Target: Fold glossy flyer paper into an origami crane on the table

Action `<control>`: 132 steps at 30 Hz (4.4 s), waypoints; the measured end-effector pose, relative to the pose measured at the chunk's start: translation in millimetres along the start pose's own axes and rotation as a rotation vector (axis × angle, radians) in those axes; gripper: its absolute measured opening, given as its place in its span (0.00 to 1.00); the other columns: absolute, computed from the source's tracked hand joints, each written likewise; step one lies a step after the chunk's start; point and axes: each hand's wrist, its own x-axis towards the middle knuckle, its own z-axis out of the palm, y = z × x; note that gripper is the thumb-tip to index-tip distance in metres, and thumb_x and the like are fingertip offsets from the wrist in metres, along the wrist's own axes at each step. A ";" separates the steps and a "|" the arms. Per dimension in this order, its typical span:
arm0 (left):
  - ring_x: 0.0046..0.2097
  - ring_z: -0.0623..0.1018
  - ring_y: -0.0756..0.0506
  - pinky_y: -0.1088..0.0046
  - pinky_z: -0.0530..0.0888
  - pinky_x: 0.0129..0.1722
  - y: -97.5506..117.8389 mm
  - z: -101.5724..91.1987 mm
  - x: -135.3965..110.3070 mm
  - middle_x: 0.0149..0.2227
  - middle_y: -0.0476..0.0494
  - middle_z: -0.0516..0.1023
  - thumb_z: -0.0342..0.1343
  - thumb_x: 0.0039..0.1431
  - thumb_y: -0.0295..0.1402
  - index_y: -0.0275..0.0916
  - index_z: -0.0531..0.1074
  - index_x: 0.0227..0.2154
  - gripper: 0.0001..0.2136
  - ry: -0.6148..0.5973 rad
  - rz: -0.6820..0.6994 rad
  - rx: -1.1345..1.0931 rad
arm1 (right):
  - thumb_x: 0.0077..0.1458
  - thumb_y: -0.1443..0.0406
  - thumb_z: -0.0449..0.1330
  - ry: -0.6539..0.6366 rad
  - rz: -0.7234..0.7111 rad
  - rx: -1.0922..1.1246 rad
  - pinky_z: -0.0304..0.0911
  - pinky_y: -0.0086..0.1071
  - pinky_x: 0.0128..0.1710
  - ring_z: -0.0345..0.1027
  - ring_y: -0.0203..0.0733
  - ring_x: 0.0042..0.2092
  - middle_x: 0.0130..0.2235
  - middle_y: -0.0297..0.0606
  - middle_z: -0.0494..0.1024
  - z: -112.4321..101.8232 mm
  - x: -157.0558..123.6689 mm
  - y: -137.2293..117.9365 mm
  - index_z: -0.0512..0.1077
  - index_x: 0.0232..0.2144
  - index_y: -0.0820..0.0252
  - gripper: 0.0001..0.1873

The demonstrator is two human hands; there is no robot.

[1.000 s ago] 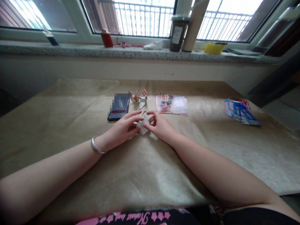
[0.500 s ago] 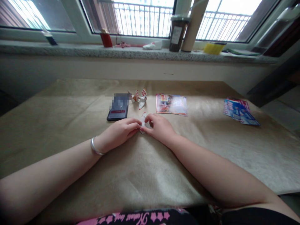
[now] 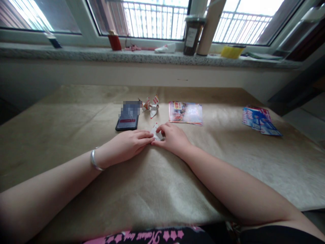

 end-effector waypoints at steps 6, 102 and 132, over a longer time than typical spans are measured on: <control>0.53 0.71 0.42 0.65 0.72 0.50 7.5 -4.1 0.4 0.51 0.36 0.71 0.46 0.63 0.26 0.31 0.70 0.45 0.12 -0.089 0.007 0.045 | 0.43 0.54 0.66 0.001 -0.024 -0.015 0.59 0.30 0.33 0.64 0.37 0.33 0.33 0.34 0.69 -0.1 0.4 1.5 0.72 0.35 0.56 0.18; 0.49 0.73 0.45 0.68 0.70 0.52 23.1 -19.0 13.8 0.50 0.41 0.73 0.46 0.55 0.24 0.34 0.71 0.47 0.17 -0.154 -0.260 -0.037 | 0.60 0.66 0.50 -0.124 -0.340 -0.634 0.53 0.37 0.33 0.66 0.43 0.35 0.34 0.41 0.79 -28.4 -20.9 -10.3 0.75 0.28 0.63 0.15; 0.44 0.71 0.45 0.66 0.71 0.47 7.1 0.9 8.8 0.42 0.41 0.74 0.47 0.62 0.29 0.35 0.71 0.42 0.10 0.028 -0.184 -0.129 | 0.59 0.55 0.53 -0.061 -0.613 -0.321 0.62 0.35 0.40 0.65 0.42 0.40 0.42 0.42 0.76 -29.2 -6.0 21.3 0.75 0.44 0.57 0.18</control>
